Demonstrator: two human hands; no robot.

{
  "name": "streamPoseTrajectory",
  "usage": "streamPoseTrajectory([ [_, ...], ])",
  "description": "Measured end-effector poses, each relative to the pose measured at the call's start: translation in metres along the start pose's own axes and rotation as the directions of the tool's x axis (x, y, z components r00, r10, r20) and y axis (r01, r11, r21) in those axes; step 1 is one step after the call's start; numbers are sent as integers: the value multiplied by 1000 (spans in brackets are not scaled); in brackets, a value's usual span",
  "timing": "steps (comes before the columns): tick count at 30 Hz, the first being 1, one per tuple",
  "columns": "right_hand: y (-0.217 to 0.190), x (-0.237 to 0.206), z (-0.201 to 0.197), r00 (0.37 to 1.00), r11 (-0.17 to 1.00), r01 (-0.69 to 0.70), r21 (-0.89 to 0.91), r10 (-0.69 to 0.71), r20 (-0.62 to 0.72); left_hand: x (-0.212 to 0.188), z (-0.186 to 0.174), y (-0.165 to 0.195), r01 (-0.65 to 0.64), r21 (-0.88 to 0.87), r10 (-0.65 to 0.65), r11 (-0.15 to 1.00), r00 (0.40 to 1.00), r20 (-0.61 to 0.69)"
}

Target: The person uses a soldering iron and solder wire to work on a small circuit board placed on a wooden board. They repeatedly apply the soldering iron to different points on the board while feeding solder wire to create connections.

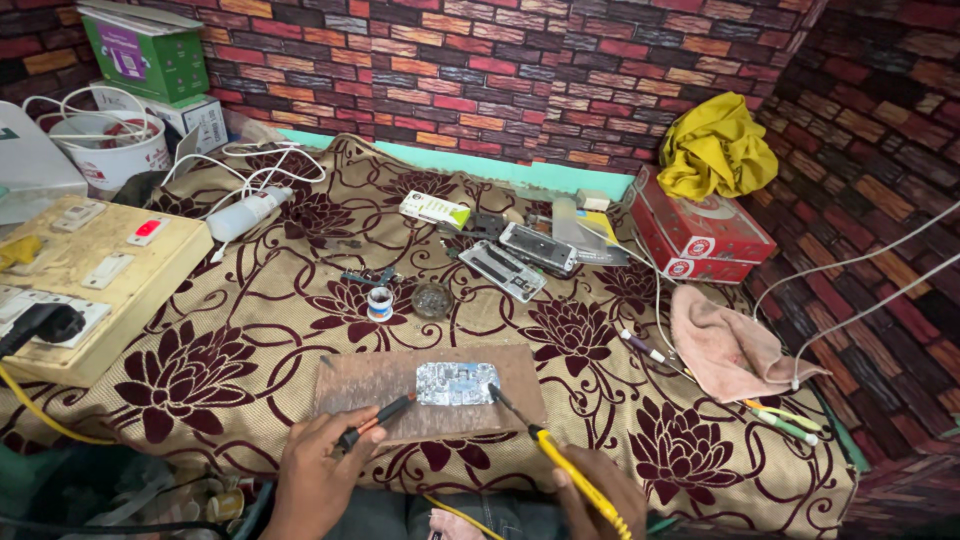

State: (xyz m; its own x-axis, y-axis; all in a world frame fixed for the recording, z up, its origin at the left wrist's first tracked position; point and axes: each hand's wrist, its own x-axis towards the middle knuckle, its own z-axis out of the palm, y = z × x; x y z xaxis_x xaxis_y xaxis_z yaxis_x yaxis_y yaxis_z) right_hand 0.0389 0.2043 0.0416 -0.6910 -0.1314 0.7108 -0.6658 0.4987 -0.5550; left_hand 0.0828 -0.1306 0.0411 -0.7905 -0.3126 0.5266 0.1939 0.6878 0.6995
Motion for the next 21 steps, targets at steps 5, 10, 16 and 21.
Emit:
streamPoseTrajectory([
  [5, 1, 1, 0, 999, 999, 44, 17, -44, 0, -2, 7, -12, 279, -360, -250, 890, 960, 128],
  [10, 4, 0, -1, 995, 995, 92, 31, -93, 34, -4, 10, -19, 202, -404, -178, 892, 979, 96],
  [16, 3, -1, 1, 999, 1000, 29, 11, -29, 13, -2, 6, -14, 217, -351, -185, 911, 975, 121],
  [21, 0, -1, 0, 1000, 1000, 14, 23, -14, 14, -1, 4, -10, 224, -351, -197, 909, 974, 110],
])
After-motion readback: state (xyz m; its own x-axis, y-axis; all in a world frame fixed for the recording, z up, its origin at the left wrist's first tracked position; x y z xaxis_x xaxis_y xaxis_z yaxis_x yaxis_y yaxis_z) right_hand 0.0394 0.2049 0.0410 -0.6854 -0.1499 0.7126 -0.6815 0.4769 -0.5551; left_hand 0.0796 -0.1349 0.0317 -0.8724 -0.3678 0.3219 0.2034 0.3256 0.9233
